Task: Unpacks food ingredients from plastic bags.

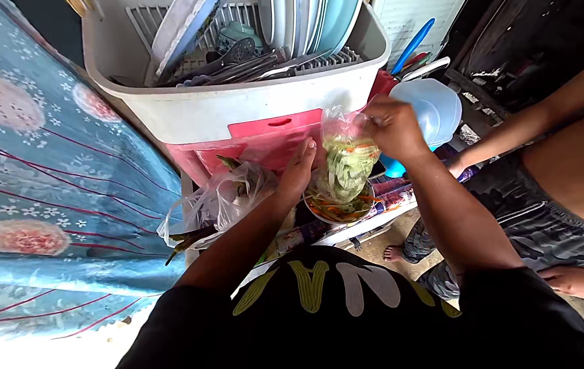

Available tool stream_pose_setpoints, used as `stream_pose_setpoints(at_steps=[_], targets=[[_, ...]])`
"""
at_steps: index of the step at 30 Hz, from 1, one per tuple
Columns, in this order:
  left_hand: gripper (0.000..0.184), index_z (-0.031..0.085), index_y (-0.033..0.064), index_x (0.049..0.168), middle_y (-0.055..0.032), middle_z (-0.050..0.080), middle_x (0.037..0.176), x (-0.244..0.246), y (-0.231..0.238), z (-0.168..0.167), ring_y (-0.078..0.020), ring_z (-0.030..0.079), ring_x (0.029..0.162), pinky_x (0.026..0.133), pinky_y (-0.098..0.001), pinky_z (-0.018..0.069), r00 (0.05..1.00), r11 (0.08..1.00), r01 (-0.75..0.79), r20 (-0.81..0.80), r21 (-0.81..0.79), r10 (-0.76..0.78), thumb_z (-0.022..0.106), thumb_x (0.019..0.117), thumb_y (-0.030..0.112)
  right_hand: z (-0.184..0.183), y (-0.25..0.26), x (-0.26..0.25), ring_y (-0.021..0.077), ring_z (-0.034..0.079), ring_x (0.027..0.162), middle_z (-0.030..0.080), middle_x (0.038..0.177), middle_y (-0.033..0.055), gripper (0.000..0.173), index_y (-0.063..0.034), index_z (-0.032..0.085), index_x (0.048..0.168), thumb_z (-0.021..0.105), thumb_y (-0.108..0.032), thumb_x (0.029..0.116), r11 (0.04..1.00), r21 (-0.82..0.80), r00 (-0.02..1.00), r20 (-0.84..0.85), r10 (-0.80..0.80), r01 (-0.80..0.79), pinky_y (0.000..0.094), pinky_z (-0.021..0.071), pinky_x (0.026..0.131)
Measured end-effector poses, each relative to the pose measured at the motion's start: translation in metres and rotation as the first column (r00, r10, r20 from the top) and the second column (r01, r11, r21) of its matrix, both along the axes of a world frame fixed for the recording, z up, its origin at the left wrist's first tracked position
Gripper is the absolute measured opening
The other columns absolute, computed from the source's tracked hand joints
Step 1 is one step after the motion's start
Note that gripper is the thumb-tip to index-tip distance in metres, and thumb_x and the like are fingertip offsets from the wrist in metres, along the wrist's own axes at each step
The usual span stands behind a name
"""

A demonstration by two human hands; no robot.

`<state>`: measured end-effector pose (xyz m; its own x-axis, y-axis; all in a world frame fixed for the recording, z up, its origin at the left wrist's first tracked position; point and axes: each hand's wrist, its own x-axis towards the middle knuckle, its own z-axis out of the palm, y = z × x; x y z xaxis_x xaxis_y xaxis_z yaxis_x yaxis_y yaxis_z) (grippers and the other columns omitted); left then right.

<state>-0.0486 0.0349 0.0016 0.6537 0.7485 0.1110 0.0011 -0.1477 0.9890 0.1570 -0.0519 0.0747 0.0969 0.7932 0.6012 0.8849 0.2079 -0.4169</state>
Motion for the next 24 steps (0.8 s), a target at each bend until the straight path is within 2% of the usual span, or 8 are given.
stream_pose_setpoints(at_steps=[2,5,7,10,13,17,22,24], targets=[[0.058,0.031,0.0020,0.158,-0.0184,0.034,0.162,-0.001,-0.003,-0.007,-0.0232,0.036,0.149,0.122,-0.0415,0.0305,1.000,1.000,0.017,0.004,-0.011,-0.017,0.031,0.1124,0.037,0.000,0.004,0.001,0.0180,0.066,0.091,0.069,0.098,0.0139,0.016,-0.0002,0.075,0.094,0.065,-0.012,0.0967,0.997,0.075,0.998,-0.058,-0.027,0.031,0.0351,0.0549,0.085],[0.059,0.024,0.0001,0.160,-0.0203,0.029,0.164,0.000,-0.009,-0.015,-0.0235,0.032,0.151,0.124,-0.0404,0.0256,0.999,0.999,0.029,0.024,-0.019,-0.029,0.035,0.1118,0.034,0.007,0.003,0.001,0.0194,0.066,0.091,0.069,0.098,0.0162,0.017,0.0023,0.075,0.095,0.065,-0.011,0.0961,0.999,0.054,0.998,-0.070,0.001,0.002,0.0366,0.0543,0.085],[0.059,0.023,-0.0009,0.160,-0.0211,0.029,0.164,0.000,-0.010,-0.021,-0.0240,0.032,0.151,0.124,-0.0397,0.0258,0.998,0.999,0.034,0.044,-0.016,-0.033,0.036,0.1120,0.031,0.009,0.003,0.002,0.0132,0.064,0.089,0.068,0.096,0.0134,0.017,0.0018,0.074,0.094,0.066,-0.012,0.0966,0.992,0.128,0.996,-0.092,-0.009,0.020,0.0273,0.0536,0.084],[0.059,0.022,-0.0024,0.160,-0.0233,0.027,0.164,0.000,-0.009,-0.027,-0.0266,0.030,0.152,0.124,-0.0411,0.0254,0.999,0.999,0.039,0.025,-0.027,-0.038,0.035,0.1122,0.030,0.015,0.002,0.006,0.0159,0.065,0.093,0.069,0.097,0.0165,0.019,0.0035,0.074,0.093,0.065,-0.013,0.0964,0.996,0.093,0.998,-0.065,-0.003,0.009,0.0308,0.0527,0.087],[0.060,0.024,-0.0009,0.160,-0.0230,0.025,0.165,0.001,-0.006,-0.031,-0.0283,0.027,0.153,0.125,-0.0436,0.0235,0.999,0.999,0.038,-0.017,-0.018,-0.038,0.034,0.1121,0.033,0.017,0.004,0.007,0.0101,0.061,0.091,0.067,0.095,0.0132,0.019,0.0025,0.073,0.092,0.066,-0.014,0.0972,0.989,0.139,0.997,-0.073,-0.040,0.050,0.0228,0.0499,0.085],[0.058,0.023,-0.0024,0.160,-0.0236,0.025,0.165,0.004,-0.006,-0.029,-0.0275,0.026,0.154,0.126,-0.0419,0.0216,0.999,0.998,0.052,0.001,-0.022,-0.052,0.033,0.1128,0.030,0.018,0.008,0.007,0.0095,0.062,0.092,0.067,0.097,0.0122,0.018,0.0016,0.074,0.094,0.066,-0.014,0.0967,0.980,0.188,0.993,-0.110,-0.039,0.060,0.0216,0.0504,0.084],[0.051,0.036,-0.0083,0.152,-0.0273,0.040,0.155,0.010,-0.004,-0.035,-0.0284,0.039,0.146,0.122,-0.0413,0.0300,0.995,0.998,0.033,0.088,0.049,-0.037,0.032,0.1122,0.024,0.036,0.003,0.013,0.0090,0.061,0.092,0.066,0.099,0.0116,0.023,0.0033,0.073,0.100,0.065,-0.019,0.0989,0.984,0.172,0.995,-0.089,-0.039,0.054,0.0237,0.0514,0.085],[0.053,0.034,-0.0085,0.153,-0.0280,0.039,0.156,0.012,0.002,-0.038,-0.0311,0.038,0.147,0.123,-0.0434,0.0288,0.998,0.999,0.030,0.060,0.040,-0.032,0.032,0.1126,0.026,0.042,0.003,0.017,0.0090,0.060,0.094,0.066,0.101,0.0127,0.026,0.0044,0.072,0.101,0.065,-0.020,0.0992,0.989,0.145,0.998,-0.060,-0.027,0.035,0.0245,0.0497,0.087]])
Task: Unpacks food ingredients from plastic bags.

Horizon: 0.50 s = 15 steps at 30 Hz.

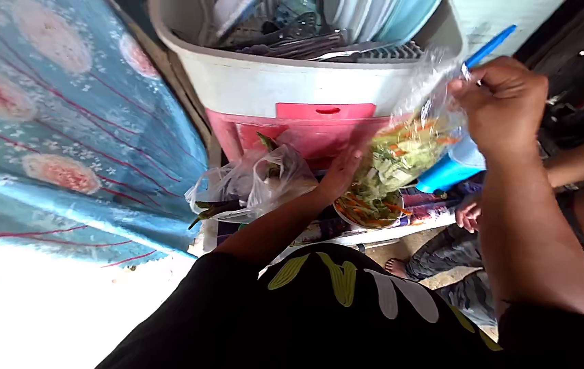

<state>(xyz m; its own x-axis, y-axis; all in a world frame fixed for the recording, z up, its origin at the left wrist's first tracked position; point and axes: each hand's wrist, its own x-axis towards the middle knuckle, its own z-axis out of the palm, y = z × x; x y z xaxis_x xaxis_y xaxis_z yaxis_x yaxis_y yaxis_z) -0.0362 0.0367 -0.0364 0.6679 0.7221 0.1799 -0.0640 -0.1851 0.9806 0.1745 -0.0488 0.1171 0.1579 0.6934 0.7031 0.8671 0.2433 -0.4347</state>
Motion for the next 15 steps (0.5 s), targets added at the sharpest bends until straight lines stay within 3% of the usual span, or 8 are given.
stream_pose_setpoints(at_steps=[6,8,11,15], targets=[[0.054,0.032,-0.0095,0.154,-0.0283,0.040,0.156,0.002,0.004,0.003,-0.0309,0.039,0.147,0.123,-0.0430,0.0286,1.000,0.999,0.007,-0.004,-0.043,-0.007,0.031,0.1135,0.027,-0.006,0.006,0.001,0.0137,0.063,0.091,0.067,0.104,0.0193,0.027,0.0079,0.071,0.102,0.064,-0.018,0.0989,0.998,-0.049,0.999,0.005,-0.039,0.040,0.0285,0.0517,0.087],[0.055,0.031,-0.0088,0.154,-0.0282,0.040,0.156,0.002,0.004,0.003,-0.0307,0.040,0.147,0.122,-0.0427,0.0301,1.000,0.998,0.016,-0.002,-0.057,-0.016,0.032,0.1133,0.028,-0.005,0.007,-0.002,0.0078,0.064,0.084,0.066,0.100,0.0114,0.025,0.0044,0.070,0.103,0.064,-0.019,0.0990,0.995,-0.032,0.993,-0.063,-0.096,0.094,0.0255,0.0552,0.081],[0.057,0.026,-0.0065,0.157,-0.0271,0.033,0.161,0.004,0.002,-0.001,-0.0302,0.035,0.150,0.124,-0.0423,0.0270,0.999,0.997,0.038,-0.006,-0.067,-0.038,0.035,0.1127,0.029,0.000,0.008,-0.014,0.0090,0.063,0.080,0.067,0.099,0.0137,0.025,0.0057,0.070,0.102,0.065,-0.019,0.0981,0.990,-0.128,0.995,-0.073,-0.074,0.064,0.0280,0.0551,0.078],[0.058,0.025,-0.0049,0.158,-0.0266,0.032,0.160,0.009,0.006,-0.008,-0.0297,0.034,0.149,0.123,-0.0417,0.0282,0.999,0.999,0.032,0.039,-0.025,-0.031,0.037,0.1116,0.027,-0.005,0.007,-0.022,0.0003,0.063,0.074,0.066,0.089,0.0010,0.018,-0.0005,0.070,0.096,0.067,-0.018,0.0967,0.995,-0.101,0.983,-0.181,-0.030,0.012,0.0219,0.0566,0.072]])
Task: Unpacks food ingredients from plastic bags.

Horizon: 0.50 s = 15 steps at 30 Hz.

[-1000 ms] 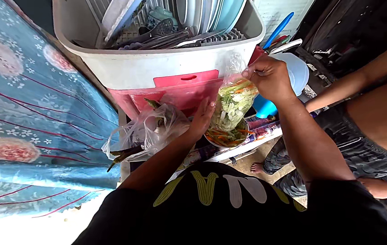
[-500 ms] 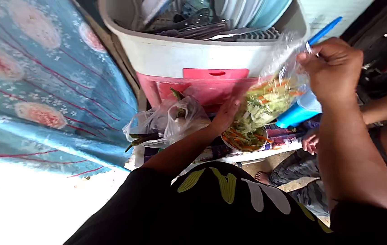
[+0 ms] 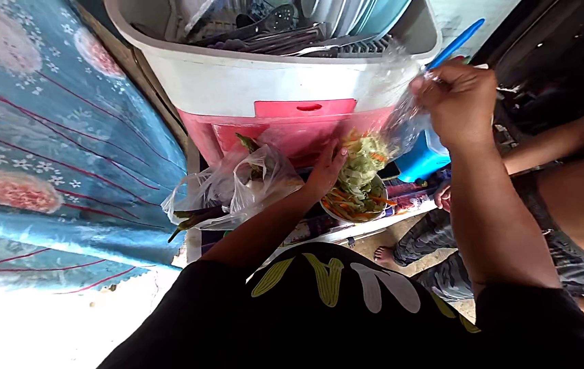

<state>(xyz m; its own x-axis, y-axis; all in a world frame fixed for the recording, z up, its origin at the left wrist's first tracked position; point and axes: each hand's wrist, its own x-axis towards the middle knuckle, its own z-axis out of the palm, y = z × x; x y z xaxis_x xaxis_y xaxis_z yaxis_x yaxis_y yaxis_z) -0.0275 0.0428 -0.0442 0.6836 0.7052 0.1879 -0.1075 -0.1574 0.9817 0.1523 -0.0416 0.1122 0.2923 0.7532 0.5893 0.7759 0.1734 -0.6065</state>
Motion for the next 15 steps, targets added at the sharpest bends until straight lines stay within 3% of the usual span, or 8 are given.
stream_pose_setpoints(at_steps=[2,4,6,8,9,11,15], targets=[[0.061,0.024,-0.0032,0.159,-0.0272,0.032,0.160,0.002,0.006,-0.009,-0.0319,0.033,0.150,0.123,-0.0445,0.0280,0.999,0.999,-0.038,-0.016,0.016,0.038,0.039,0.1104,0.031,-0.015,-0.003,0.000,-0.0003,0.060,0.072,0.065,0.087,0.0002,0.017,-0.0009,0.069,0.092,0.066,-0.017,0.0969,0.999,-0.021,0.999,-0.025,0.040,-0.041,0.0209,0.0545,0.071],[0.063,0.026,-0.0005,0.160,-0.0284,0.030,0.161,0.004,0.013,-0.015,-0.0352,0.031,0.151,0.124,-0.0485,0.0269,0.993,0.994,-0.083,-0.075,0.067,0.088,0.039,0.1103,0.035,-0.037,-0.008,0.001,0.0081,0.062,0.085,0.065,0.098,0.0102,0.020,0.0045,0.068,0.098,0.062,-0.015,0.0984,0.993,-0.083,0.997,-0.025,0.077,-0.079,0.0270,0.0543,0.079],[0.059,0.035,0.0011,0.157,-0.0319,0.031,0.157,0.003,0.013,-0.013,-0.0410,0.035,0.146,0.118,-0.0552,0.0329,0.989,0.993,-0.052,-0.135,0.108,0.067,0.044,0.1090,0.034,-0.066,-0.016,-0.001,0.0189,0.064,0.107,0.065,0.118,0.0192,0.021,0.0074,0.066,0.110,0.062,-0.008,0.0972,0.963,-0.216,0.987,-0.025,0.157,-0.158,0.0356,0.0539,0.095],[0.065,0.031,-0.0005,0.157,-0.0304,0.030,0.158,0.000,0.009,-0.017,-0.0384,0.037,0.145,0.117,-0.0533,0.0373,0.987,0.977,0.082,-0.152,0.195,-0.052,0.053,0.1048,0.032,-0.094,-0.028,-0.009,0.0290,0.057,0.130,0.057,0.142,0.0219,0.040,0.0052,0.062,0.132,0.066,0.000,0.0924,0.898,-0.384,0.975,-0.032,0.221,-0.216,0.0466,0.0472,0.110],[0.069,0.032,-0.0026,0.156,-0.0292,0.032,0.158,-0.002,0.006,-0.020,-0.0367,0.039,0.145,0.117,-0.0515,0.0377,0.979,0.954,0.146,-0.178,0.260,-0.102,0.058,0.1021,0.032,-0.107,-0.036,-0.016,0.0331,0.055,0.134,0.055,0.146,0.0217,0.047,0.0037,0.061,0.136,0.069,0.004,0.0889,0.879,-0.432,0.975,-0.010,0.222,-0.205,0.0519,0.0444,0.113],[0.073,0.034,-0.0032,0.155,-0.0272,0.033,0.160,-0.007,-0.002,-0.018,-0.0373,0.037,0.147,0.120,-0.0523,0.0336,0.940,0.890,0.234,-0.326,0.392,-0.103,0.062,0.1010,0.037,-0.129,-0.048,-0.027,0.0358,0.059,0.130,0.059,0.144,0.0196,0.043,0.0016,0.069,0.127,0.071,0.009,0.0847,0.886,-0.443,0.984,0.041,0.176,-0.140,0.0570,0.0468,0.109],[0.077,0.039,-0.0031,0.154,-0.0275,0.038,0.158,-0.003,-0.012,-0.021,-0.0422,0.035,0.148,0.122,-0.0576,0.0244,0.819,0.754,0.319,-0.567,0.575,0.086,0.057,0.1015,0.051,-0.152,-0.058,-0.033,0.0379,0.062,0.126,0.062,0.140,0.0194,0.032,0.0016,0.071,0.124,0.065,0.004,0.0923,0.862,-0.504,0.997,0.031,0.072,-0.047,0.0590,0.0471,0.105]])
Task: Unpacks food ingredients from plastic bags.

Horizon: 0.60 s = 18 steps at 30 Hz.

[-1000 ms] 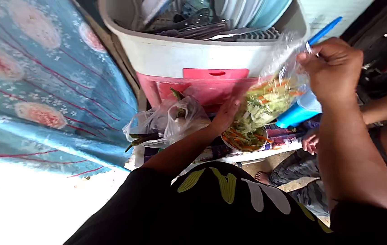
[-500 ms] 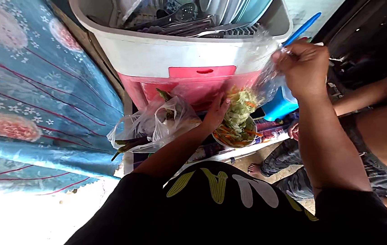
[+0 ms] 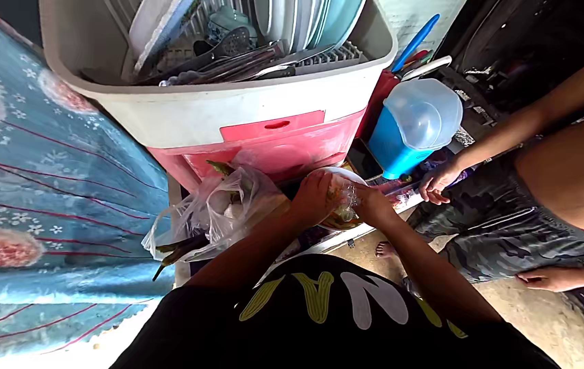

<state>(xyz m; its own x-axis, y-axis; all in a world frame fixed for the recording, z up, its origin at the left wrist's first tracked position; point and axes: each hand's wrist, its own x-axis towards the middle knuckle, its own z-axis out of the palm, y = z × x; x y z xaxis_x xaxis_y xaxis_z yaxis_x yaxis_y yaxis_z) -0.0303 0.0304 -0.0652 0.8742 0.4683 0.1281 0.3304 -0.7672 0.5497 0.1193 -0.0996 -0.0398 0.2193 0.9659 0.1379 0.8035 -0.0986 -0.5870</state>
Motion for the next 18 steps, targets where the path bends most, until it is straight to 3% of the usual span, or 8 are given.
stream_pose_setpoints(at_steps=[3,6,8,10,12,14,16,18], targets=[[0.083,0.031,0.0006,0.158,-0.0230,0.031,0.164,0.009,0.005,0.005,-0.0366,0.027,0.154,0.125,-0.0593,0.0140,0.970,0.999,-0.009,-0.243,0.043,0.019,0.047,0.1028,0.060,-0.005,0.006,-0.002,0.0418,0.063,0.123,0.062,0.140,0.0200,0.033,0.0007,0.068,0.129,0.061,0.000,0.0972,0.992,-0.116,0.998,0.057,-0.040,0.046,0.0627,0.0472,0.102],[0.080,0.029,0.0016,0.160,-0.0217,0.027,0.166,0.008,0.009,0.005,-0.0370,0.025,0.154,0.124,-0.0611,0.0135,0.965,1.000,-0.004,-0.261,-0.011,0.001,0.044,0.1048,0.058,0.005,0.013,0.001,0.0402,0.062,0.125,0.062,0.140,0.0176,0.032,-0.0019,0.067,0.130,0.057,-0.003,0.1002,0.970,-0.243,0.993,0.116,0.015,0.013,0.0632,0.0462,0.103],[0.078,0.026,-0.0001,0.160,-0.0234,0.026,0.166,0.001,0.014,0.005,-0.0379,0.024,0.155,0.124,-0.0604,0.0152,0.986,0.997,0.020,-0.162,-0.076,-0.032,0.044,0.1064,0.053,0.021,0.014,0.008,0.0375,0.059,0.130,0.061,0.142,0.0163,0.034,-0.0021,0.066,0.133,0.057,-0.003,0.1005,0.972,-0.235,0.999,0.018,0.034,-0.029,0.0627,0.0429,0.107],[0.075,0.021,-0.0018,0.161,-0.0265,0.023,0.166,-0.006,0.017,0.002,-0.0395,0.024,0.154,0.124,-0.0584,0.0188,0.998,0.980,0.050,0.046,-0.191,-0.042,0.042,0.1079,0.047,0.037,0.013,0.018,0.0338,0.063,0.123,0.066,0.132,0.0195,0.036,-0.0007,0.064,0.135,0.056,-0.002,0.0997,0.996,-0.082,0.983,-0.178,-0.047,0.033,0.0584,0.0463,0.106],[0.077,0.014,-0.0023,0.162,-0.0266,0.020,0.166,-0.008,0.013,0.000,-0.0376,0.027,0.153,0.123,-0.0531,0.0259,0.970,0.954,0.080,0.242,-0.287,-0.009,0.039,0.1073,0.046,0.062,0.015,0.024,0.0227,0.067,0.094,0.070,0.106,0.0159,0.026,0.0008,0.068,0.121,0.052,-0.008,0.1031,0.980,0.078,0.929,-0.341,-0.147,0.183,0.0458,0.0551,0.086],[0.086,0.009,-0.0043,0.162,-0.0273,0.016,0.167,-0.009,0.007,0.001,-0.0355,0.023,0.154,0.124,-0.0493,0.0246,0.935,0.939,0.105,0.355,-0.327,0.019,0.040,0.1042,0.052,0.089,0.019,0.024,0.0102,0.060,0.074,0.065,0.089,0.0058,0.028,-0.0011,0.067,0.110,0.046,-0.019,0.1090,0.965,0.148,0.875,-0.467,-0.125,0.217,0.0306,0.0523,0.067],[0.098,0.009,-0.0053,0.161,-0.0271,0.015,0.167,-0.008,0.003,-0.003,-0.0342,0.021,0.155,0.125,-0.0480,0.0232,0.905,0.937,0.114,0.423,-0.331,0.039,0.049,0.0985,0.058,0.108,0.023,0.020,0.0062,0.062,0.071,0.067,0.087,0.0010,0.029,-0.0037,0.065,0.106,0.042,-0.021,0.1105,0.957,0.212,0.845,-0.532,-0.055,0.195,0.0267,0.0545,0.067],[0.103,0.009,-0.0055,0.161,-0.0278,0.015,0.167,-0.006,-0.002,-0.009,-0.0350,0.021,0.155,0.124,-0.0486,0.0243,0.888,0.938,0.084,0.452,-0.335,0.082,0.060,0.0948,0.055,0.122,0.026,0.017,0.0061,0.065,0.073,0.070,0.088,0.0003,0.029,-0.0043,0.064,0.105,0.040,-0.020,0.1108,0.940,0.291,0.851,-0.526,0.000,0.179,0.0270,0.0573,0.068]])
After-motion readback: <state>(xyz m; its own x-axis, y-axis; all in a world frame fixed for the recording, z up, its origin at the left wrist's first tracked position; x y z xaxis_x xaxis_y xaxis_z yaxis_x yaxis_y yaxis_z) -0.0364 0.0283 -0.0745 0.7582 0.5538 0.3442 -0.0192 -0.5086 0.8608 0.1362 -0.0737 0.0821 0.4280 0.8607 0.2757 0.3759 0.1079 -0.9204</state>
